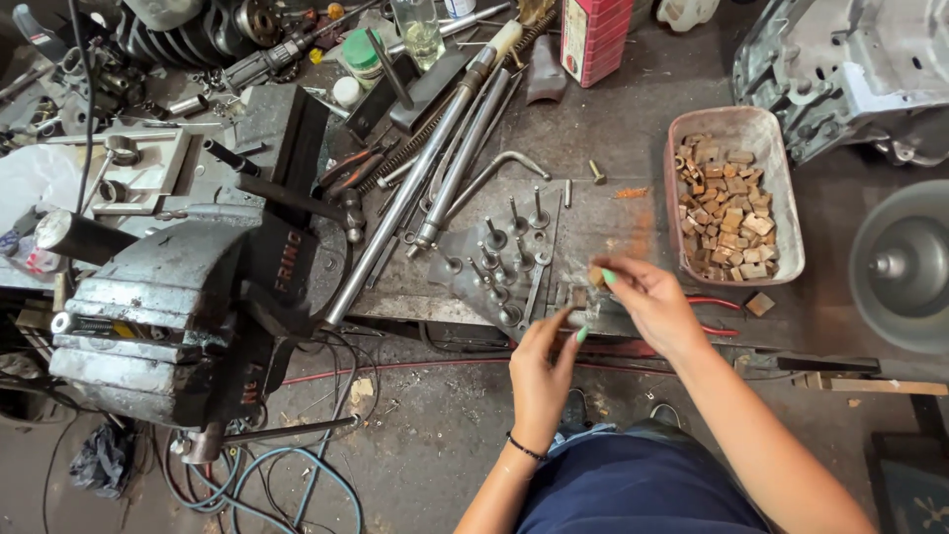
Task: The person uses pliers to hold small rectangular metal pieces against a rotating bench grinder wheel, grinding them one by one. The person repeatedly picks up pieces from the workbench, grinds them, and places them back down.
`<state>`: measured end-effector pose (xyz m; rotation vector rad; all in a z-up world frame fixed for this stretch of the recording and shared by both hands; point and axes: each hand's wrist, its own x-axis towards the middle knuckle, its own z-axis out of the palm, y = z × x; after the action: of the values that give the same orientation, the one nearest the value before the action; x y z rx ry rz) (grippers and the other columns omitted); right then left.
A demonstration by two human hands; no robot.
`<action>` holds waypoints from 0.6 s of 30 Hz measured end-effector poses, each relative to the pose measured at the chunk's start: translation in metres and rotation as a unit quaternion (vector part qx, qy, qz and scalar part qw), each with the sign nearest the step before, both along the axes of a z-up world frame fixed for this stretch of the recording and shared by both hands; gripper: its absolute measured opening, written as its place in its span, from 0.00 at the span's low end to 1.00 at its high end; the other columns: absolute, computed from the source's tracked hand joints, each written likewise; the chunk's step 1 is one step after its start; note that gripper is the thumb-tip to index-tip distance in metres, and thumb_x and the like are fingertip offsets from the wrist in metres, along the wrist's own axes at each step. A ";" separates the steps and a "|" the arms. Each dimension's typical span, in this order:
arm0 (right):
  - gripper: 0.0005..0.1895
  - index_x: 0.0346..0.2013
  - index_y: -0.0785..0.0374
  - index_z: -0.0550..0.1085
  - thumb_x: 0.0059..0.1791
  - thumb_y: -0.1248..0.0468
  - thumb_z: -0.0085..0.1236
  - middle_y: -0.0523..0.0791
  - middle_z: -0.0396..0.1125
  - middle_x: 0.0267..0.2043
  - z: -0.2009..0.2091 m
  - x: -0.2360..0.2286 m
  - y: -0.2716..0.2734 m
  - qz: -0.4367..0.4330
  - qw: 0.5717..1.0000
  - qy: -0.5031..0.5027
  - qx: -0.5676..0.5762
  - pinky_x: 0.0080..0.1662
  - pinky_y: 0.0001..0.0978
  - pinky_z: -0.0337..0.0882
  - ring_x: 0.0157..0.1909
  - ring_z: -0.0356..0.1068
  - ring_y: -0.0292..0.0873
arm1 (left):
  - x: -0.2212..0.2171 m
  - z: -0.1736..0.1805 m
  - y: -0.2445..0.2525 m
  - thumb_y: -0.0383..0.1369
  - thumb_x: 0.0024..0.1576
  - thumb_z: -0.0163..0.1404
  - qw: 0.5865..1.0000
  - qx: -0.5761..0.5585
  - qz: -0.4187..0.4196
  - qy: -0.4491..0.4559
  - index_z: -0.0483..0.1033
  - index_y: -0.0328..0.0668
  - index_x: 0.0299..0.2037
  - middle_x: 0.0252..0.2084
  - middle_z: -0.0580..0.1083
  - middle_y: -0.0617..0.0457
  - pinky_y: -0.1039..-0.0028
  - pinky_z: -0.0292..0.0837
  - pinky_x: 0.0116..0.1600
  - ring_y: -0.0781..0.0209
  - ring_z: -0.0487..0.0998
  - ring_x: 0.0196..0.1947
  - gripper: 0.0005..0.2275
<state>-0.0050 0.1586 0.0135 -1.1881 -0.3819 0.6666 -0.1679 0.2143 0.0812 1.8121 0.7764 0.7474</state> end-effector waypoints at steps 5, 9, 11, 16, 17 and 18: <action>0.17 0.48 0.69 0.75 0.44 0.76 0.58 0.50 0.73 0.46 0.014 -0.023 -0.029 0.001 0.998 0.052 0.035 0.51 0.28 0.73 0.46 0.73 0.38 | 0.020 -0.005 -0.006 0.26 0.54 0.58 0.987 -0.104 -0.009 -0.123 0.77 0.36 0.52 0.42 0.77 0.44 0.70 0.77 0.45 0.56 0.78 0.41 0.15; 0.16 0.45 0.75 0.75 0.42 0.80 0.59 0.56 0.72 0.44 0.009 -0.020 -0.050 -0.002 0.996 -0.074 0.042 0.52 0.39 0.74 0.46 0.74 0.47 | 0.025 -0.008 -0.015 0.26 0.54 0.58 0.952 -0.259 -0.032 -0.160 0.80 0.32 0.47 0.42 0.77 0.44 0.71 0.76 0.49 0.61 0.77 0.43 0.12; 0.15 0.44 0.74 0.76 0.42 0.79 0.60 0.56 0.72 0.44 0.017 -0.022 -0.058 -0.013 0.994 -0.104 0.025 0.50 0.36 0.74 0.46 0.74 0.46 | 0.028 -0.009 -0.020 0.26 0.52 0.60 0.948 -0.276 -0.039 -0.154 0.80 0.33 0.46 0.41 0.77 0.46 0.73 0.77 0.48 0.63 0.78 0.41 0.13; 0.16 0.44 0.73 0.76 0.42 0.78 0.61 0.56 0.69 0.47 0.023 -0.019 -0.080 -0.036 0.982 -0.188 -0.004 0.48 0.35 0.75 0.46 0.73 0.45 | 0.043 -0.028 -0.030 0.26 0.51 0.61 0.928 -0.343 -0.045 -0.134 0.81 0.33 0.45 0.38 0.78 0.50 0.79 0.77 0.45 0.69 0.76 0.36 0.12; 0.18 0.46 0.70 0.77 0.42 0.76 0.62 0.54 0.68 0.50 0.026 -0.021 -0.083 -0.045 0.970 -0.237 -0.043 0.48 0.35 0.75 0.48 0.72 0.45 | 0.047 -0.042 -0.029 0.27 0.52 0.60 0.920 -0.366 -0.048 -0.132 0.81 0.33 0.45 0.39 0.78 0.48 0.78 0.77 0.45 0.67 0.77 0.37 0.12; 0.19 0.48 0.67 0.77 0.42 0.74 0.62 0.52 0.68 0.52 0.029 -0.022 -0.086 -0.052 0.954 -0.284 -0.083 0.48 0.36 0.76 0.50 0.72 0.46 | 0.052 -0.057 -0.029 0.28 0.54 0.60 0.911 -0.388 -0.051 -0.130 0.80 0.32 0.46 0.39 0.79 0.46 0.77 0.78 0.44 0.65 0.79 0.37 0.12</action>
<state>-0.0272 0.0726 0.0425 -1.5462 -0.7497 0.2541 -0.1163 0.1852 0.0246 0.9992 0.6634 0.4890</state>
